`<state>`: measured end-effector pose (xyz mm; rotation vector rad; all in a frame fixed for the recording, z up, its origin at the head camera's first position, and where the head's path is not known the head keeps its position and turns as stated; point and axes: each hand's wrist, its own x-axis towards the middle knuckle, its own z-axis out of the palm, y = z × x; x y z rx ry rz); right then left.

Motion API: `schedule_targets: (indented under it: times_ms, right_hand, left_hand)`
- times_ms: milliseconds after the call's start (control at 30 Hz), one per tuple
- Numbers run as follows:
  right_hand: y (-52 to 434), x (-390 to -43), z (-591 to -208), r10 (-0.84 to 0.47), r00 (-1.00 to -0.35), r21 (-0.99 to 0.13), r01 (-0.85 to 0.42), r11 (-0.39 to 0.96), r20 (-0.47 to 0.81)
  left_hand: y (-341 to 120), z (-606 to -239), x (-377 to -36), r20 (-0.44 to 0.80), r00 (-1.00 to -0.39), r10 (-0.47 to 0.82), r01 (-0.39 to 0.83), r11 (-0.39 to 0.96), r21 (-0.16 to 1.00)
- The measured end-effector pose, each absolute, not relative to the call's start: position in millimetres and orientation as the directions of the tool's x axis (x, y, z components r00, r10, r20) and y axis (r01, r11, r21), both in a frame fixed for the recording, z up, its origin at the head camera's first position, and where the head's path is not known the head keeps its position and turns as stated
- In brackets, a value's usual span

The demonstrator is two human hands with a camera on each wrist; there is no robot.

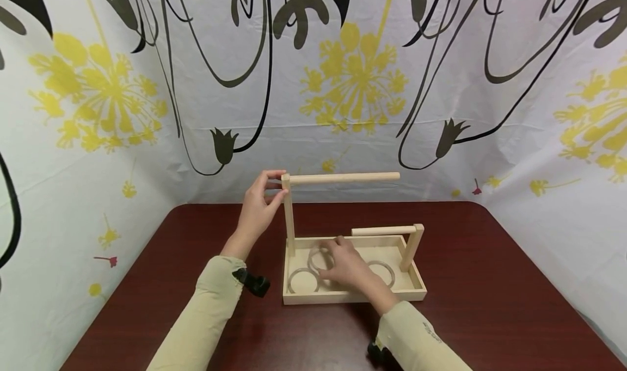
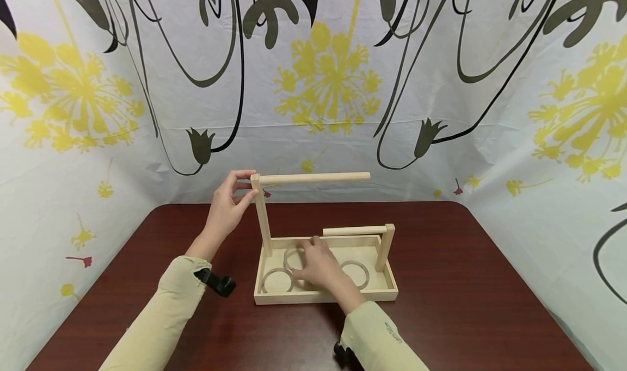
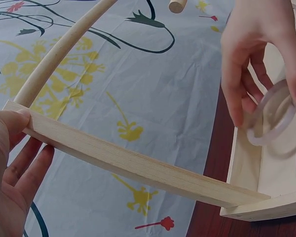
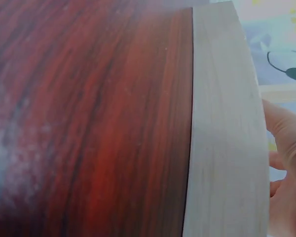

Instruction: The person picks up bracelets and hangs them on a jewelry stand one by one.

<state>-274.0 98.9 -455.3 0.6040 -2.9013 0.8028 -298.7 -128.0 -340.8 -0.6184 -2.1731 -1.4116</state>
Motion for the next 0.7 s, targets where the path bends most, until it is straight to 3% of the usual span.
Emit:
schedule_targets:
  times_ms: [700]
  right_hand:
    - [94,-245,-419,-0.420,-0.824,-0.488,-0.564,0.666,0.379]
  left_hand:
    - [-129,-343,-300,0.625,-0.770,0.126,0.619,0.384,0.685]
